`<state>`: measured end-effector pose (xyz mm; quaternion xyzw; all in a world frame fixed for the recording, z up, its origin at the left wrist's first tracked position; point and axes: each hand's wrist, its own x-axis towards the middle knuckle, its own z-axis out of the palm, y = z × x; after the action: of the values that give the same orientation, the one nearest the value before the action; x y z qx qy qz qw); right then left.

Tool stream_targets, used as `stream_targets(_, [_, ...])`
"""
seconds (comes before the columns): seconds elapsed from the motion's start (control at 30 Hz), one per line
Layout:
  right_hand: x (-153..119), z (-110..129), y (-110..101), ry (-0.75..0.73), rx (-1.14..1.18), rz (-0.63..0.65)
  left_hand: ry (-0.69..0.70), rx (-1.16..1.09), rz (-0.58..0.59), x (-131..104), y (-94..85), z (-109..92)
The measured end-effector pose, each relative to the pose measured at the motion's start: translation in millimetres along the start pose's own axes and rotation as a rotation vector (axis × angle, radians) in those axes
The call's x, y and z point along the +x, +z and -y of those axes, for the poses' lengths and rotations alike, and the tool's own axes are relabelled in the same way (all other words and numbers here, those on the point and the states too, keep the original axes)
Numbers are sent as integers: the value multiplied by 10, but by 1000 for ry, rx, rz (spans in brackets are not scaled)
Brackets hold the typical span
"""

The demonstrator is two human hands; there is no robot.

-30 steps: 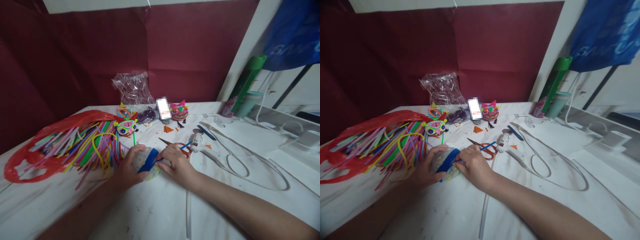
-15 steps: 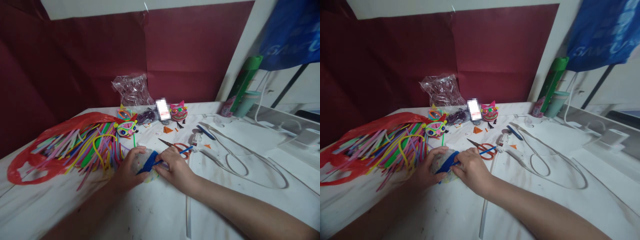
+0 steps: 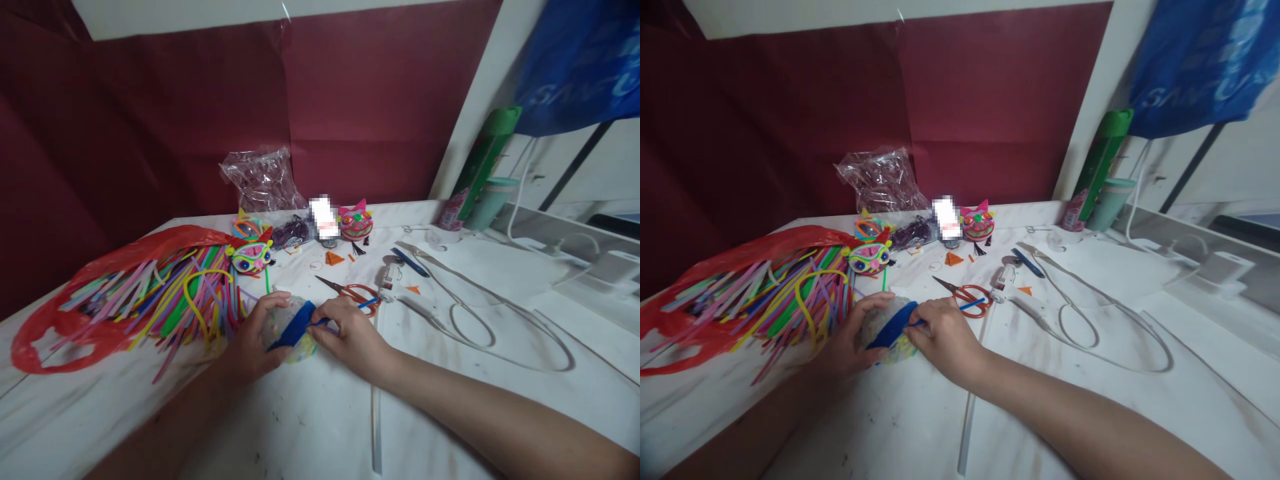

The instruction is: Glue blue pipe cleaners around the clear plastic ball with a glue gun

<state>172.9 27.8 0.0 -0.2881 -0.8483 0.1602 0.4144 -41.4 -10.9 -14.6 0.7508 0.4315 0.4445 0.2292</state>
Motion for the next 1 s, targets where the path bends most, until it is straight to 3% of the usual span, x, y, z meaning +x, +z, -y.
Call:
stream_targets(0.53, [-14, 2, 23, 9, 9, 12, -29, 61, 27, 14, -22, -46])
stream_targets(1.0, [0, -14, 15, 73, 30, 61, -116, -108, -4, 12, -12, -86])
